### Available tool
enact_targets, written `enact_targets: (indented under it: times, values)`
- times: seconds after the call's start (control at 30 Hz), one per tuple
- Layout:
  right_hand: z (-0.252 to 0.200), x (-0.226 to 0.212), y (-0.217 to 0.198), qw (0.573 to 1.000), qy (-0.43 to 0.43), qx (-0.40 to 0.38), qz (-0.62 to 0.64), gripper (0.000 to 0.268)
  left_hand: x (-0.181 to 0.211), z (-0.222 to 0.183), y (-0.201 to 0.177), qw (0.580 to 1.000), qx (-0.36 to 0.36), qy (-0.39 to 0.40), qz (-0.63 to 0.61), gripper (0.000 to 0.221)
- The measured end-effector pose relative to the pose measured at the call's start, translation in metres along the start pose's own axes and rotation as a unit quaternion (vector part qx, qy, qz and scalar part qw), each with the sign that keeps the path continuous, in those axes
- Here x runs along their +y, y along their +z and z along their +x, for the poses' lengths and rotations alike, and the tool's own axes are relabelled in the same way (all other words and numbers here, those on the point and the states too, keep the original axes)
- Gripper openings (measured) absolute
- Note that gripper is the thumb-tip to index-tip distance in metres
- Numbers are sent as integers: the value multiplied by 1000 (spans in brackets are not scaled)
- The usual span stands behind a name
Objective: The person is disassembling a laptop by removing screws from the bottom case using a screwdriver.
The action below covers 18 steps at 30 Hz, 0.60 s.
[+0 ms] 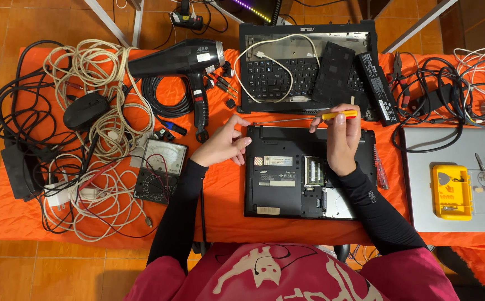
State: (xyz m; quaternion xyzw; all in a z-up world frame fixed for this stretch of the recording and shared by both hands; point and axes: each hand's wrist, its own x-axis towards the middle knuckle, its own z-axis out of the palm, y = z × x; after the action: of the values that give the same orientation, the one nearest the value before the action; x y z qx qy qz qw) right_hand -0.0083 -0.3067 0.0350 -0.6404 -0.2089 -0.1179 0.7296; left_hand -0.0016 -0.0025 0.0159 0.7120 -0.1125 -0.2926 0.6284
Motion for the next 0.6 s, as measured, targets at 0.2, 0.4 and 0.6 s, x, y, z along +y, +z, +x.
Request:
enact_targets:
  times: [0.2, 0.4, 0.6]
  values:
    - [-1, 1, -1, 1000, 0, 2, -3, 18, -1, 0, -1, 1000, -2, 3, 2, 43]
    - [-1, 0, -1, 1000, 0, 0, -9, 18, 0, -1, -1, 1000, -3, -4, -5, 44]
    - [-1, 0, -1, 1000, 3, 3, -7, 18, 0, -2, -1, 1000, -11, 5, -4, 46]
